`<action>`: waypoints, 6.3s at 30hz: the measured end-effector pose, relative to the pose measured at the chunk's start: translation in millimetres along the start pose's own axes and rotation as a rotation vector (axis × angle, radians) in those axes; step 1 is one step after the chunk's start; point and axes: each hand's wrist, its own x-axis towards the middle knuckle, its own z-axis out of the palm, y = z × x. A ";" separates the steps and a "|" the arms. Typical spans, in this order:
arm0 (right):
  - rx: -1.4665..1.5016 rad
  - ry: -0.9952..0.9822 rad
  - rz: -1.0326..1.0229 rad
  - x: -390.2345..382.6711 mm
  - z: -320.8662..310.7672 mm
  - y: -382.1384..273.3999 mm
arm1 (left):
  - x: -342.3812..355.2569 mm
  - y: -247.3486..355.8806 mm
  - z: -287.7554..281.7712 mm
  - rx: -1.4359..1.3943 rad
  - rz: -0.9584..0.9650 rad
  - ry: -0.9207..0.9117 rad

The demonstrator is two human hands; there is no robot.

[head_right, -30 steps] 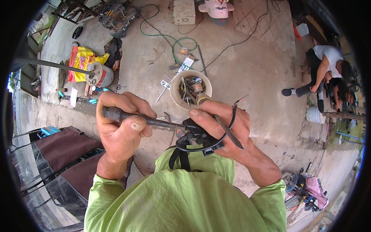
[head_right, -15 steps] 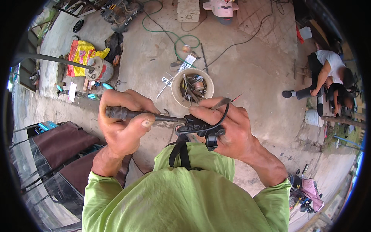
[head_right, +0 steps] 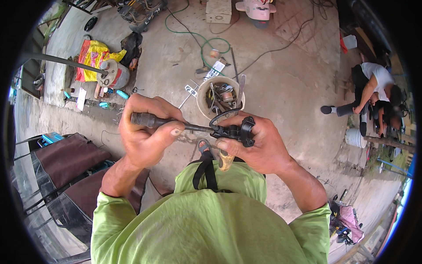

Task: The person uses a screwdriver to adjust a small black electrical component held in their hands, then retrieves a metal rod from a bucket of tools and continues manipulating the component. The person works near a scooter with exposed wiring in an outdoor workshop area.

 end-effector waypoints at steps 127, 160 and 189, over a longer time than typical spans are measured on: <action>0.351 0.586 1.251 -28.5 -132.2 539.9 | -58.6 -824.3 114.8 1.004 -0.879 -0.926; 0.199 0.560 1.142 -35.6 -106.1 545.6 | -39.0 -793.8 98.1 0.903 -0.842 -0.784; 0.300 0.167 0.119 64.9 -74.7 250.4 | -173.6 -235.9 24.9 -0.522 -1.518 0.534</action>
